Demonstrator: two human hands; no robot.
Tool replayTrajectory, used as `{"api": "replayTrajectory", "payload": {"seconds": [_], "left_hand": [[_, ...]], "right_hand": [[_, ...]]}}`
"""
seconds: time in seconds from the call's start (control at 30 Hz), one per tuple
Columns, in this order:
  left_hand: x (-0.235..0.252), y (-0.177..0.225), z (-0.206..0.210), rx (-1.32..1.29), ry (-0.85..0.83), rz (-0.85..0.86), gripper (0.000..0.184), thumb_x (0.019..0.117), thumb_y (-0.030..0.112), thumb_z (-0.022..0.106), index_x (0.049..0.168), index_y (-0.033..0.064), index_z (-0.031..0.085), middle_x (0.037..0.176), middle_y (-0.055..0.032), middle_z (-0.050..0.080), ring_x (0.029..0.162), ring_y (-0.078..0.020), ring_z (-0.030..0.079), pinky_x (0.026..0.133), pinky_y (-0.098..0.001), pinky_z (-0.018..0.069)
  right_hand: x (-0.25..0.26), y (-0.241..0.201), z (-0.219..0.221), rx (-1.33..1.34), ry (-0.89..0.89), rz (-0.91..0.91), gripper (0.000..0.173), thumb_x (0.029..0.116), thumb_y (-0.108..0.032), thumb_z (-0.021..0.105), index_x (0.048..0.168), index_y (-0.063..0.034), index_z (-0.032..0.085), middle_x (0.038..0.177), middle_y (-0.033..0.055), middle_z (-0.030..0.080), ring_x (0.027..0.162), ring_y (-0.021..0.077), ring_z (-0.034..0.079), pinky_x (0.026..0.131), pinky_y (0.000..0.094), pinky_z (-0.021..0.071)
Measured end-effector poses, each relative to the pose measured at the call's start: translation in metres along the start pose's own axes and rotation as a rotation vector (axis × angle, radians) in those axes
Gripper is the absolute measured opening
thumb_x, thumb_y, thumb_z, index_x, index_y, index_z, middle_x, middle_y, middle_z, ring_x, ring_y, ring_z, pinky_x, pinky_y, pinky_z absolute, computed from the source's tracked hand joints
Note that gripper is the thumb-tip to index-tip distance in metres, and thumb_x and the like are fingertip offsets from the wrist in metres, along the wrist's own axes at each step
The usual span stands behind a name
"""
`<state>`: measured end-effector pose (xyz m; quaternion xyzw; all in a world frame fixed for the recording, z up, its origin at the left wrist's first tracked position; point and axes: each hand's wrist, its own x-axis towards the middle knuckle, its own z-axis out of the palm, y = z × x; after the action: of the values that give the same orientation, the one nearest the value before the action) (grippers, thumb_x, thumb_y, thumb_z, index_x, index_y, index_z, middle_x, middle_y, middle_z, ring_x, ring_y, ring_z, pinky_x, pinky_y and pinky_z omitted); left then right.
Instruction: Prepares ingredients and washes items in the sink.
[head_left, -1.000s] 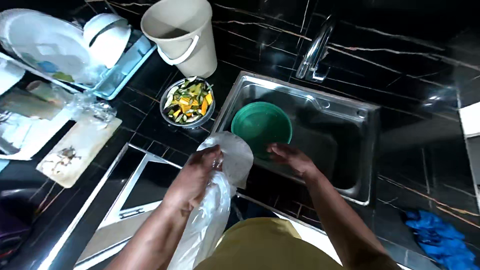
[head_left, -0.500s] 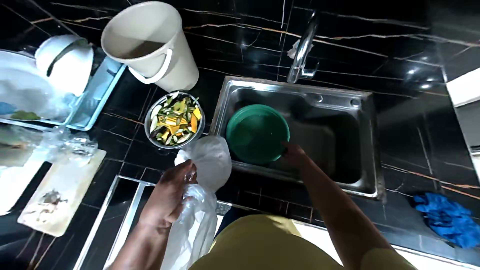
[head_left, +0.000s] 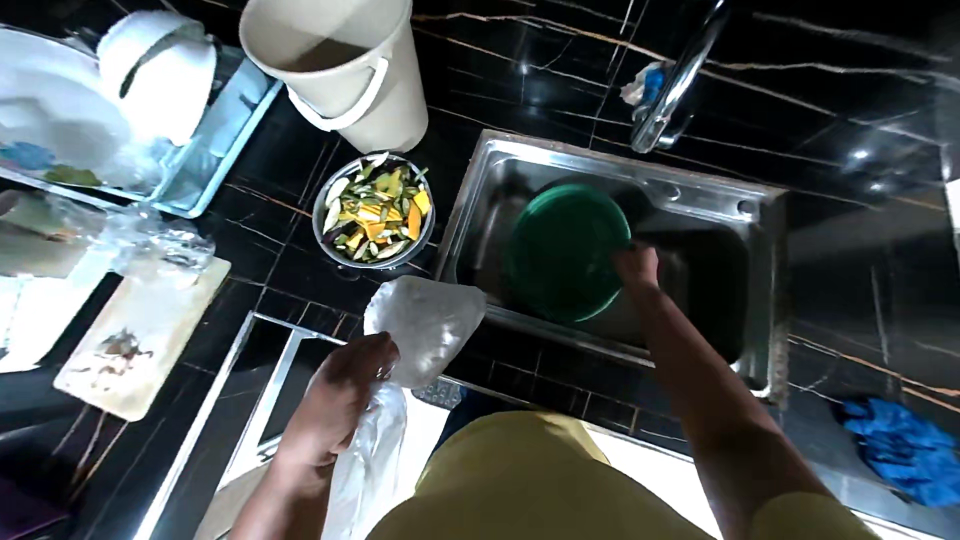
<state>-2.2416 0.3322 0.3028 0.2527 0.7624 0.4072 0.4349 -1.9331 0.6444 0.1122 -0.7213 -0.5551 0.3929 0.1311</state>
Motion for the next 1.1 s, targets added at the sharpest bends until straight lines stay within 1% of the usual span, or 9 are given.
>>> {"api": "replayTrajectory", "payload": {"seconds": [0.17,0.27,0.4,0.53,0.67,0.8,0.93,1.0,1.1], "left_hand": [[-0.002,0.001,0.0,0.042,0.006,0.017,0.031,0.1036,0.018,0.041,0.084,0.0197,0.065,0.067,0.0127,0.057,0.051,0.0027,0.049,0.044,-0.0137,0.0411],[-0.001,0.001,-0.002,0.078,0.014,0.03,0.032,0.1037,0.019,0.042,0.084,0.0196,0.066,0.067,0.0129,0.058,0.052,0.0023,0.05,0.045,-0.0142,0.0414],[0.001,0.002,-0.001,0.082,0.019,0.043,0.031,0.1034,0.018,0.042,0.083,0.0201,0.066,0.066,0.0134,0.057,0.053,0.0025,0.051,0.047,-0.0135,0.0426],[0.0,0.006,0.002,0.091,0.037,0.041,0.031,0.1034,0.017,0.043,0.082,0.0208,0.064,0.066,0.0142,0.057,0.053,0.0035,0.05,0.046,-0.0129,0.0418],[-0.003,0.015,0.006,0.146,0.039,0.029,0.03,0.1031,0.018,0.044,0.081,0.0207,0.064,0.065,0.0135,0.056,0.05,0.0035,0.049,0.044,-0.0132,0.0407],[-0.007,0.033,0.012,0.126,0.008,0.063,0.03,0.1036,0.016,0.042,0.084,0.023,0.065,0.071,0.0149,0.06,0.057,0.0044,0.053,0.049,-0.0125,0.0453],[-0.007,0.054,0.015,0.069,-0.019,0.072,0.032,0.1021,0.016,0.045,0.08,0.0214,0.067,0.069,0.0114,0.063,0.053,0.0026,0.053,0.045,-0.0135,0.0437],[-0.005,0.064,0.02,0.071,-0.05,0.082,0.034,0.1039,0.015,0.044,0.078,0.02,0.067,0.067,0.0101,0.06,0.052,0.0021,0.051,0.045,-0.0134,0.0418],[0.005,0.076,0.031,0.099,-0.118,0.077,0.038,0.1063,0.017,0.041,0.077,0.0182,0.064,0.062,0.008,0.055,0.05,0.0,0.047,0.044,-0.0147,0.0401]], "right_hand": [[-0.016,-0.02,-0.013,-0.269,0.07,-0.194,0.025,0.0931,-0.016,0.069,0.11,0.0021,0.067,0.101,0.032,0.068,0.098,0.0534,0.066,0.081,0.0711,0.0497],[-0.023,-0.01,-0.017,-0.399,0.143,-0.484,0.023,0.0922,-0.011,0.068,0.109,0.0043,0.068,0.099,0.0313,0.069,0.093,0.0542,0.067,0.075,0.0722,0.0503],[-0.021,0.015,-0.019,-0.474,0.45,-1.041,0.008,0.087,-0.004,0.067,0.089,0.003,0.065,0.083,0.0249,0.068,0.069,0.0456,0.069,0.05,0.0588,0.0509],[-0.018,0.011,-0.035,-0.389,0.639,-1.2,0.013,0.0923,-0.005,0.058,0.083,0.002,0.063,0.08,0.022,0.068,0.069,0.0413,0.069,0.05,0.0519,0.052],[-0.024,-0.002,-0.031,-0.201,0.651,-1.018,0.008,0.0864,-0.002,0.063,0.082,0.0047,0.064,0.078,0.0242,0.068,0.069,0.0419,0.07,0.055,0.0542,0.0522],[-0.024,-0.001,-0.012,0.118,0.327,-0.397,0.024,0.0975,-0.013,0.064,0.11,0.0081,0.064,0.093,0.029,0.068,0.087,0.046,0.068,0.076,0.0652,0.0518],[-0.007,0.029,0.031,0.427,0.054,0.04,0.037,0.1008,-0.024,0.066,0.124,0.0042,0.062,0.107,0.0263,0.067,0.097,0.0379,0.066,0.087,0.058,0.0523],[-0.001,0.044,0.047,0.361,-0.11,0.132,0.046,0.103,-0.037,0.062,0.129,0.0015,0.06,0.11,0.025,0.068,0.095,0.0356,0.068,0.085,0.0542,0.0555],[-0.001,0.056,0.052,0.05,-0.328,0.109,0.064,0.1033,-0.047,0.058,0.148,-0.0036,0.042,0.121,0.0248,0.063,0.095,0.0343,0.068,0.081,0.0498,0.057]]}}
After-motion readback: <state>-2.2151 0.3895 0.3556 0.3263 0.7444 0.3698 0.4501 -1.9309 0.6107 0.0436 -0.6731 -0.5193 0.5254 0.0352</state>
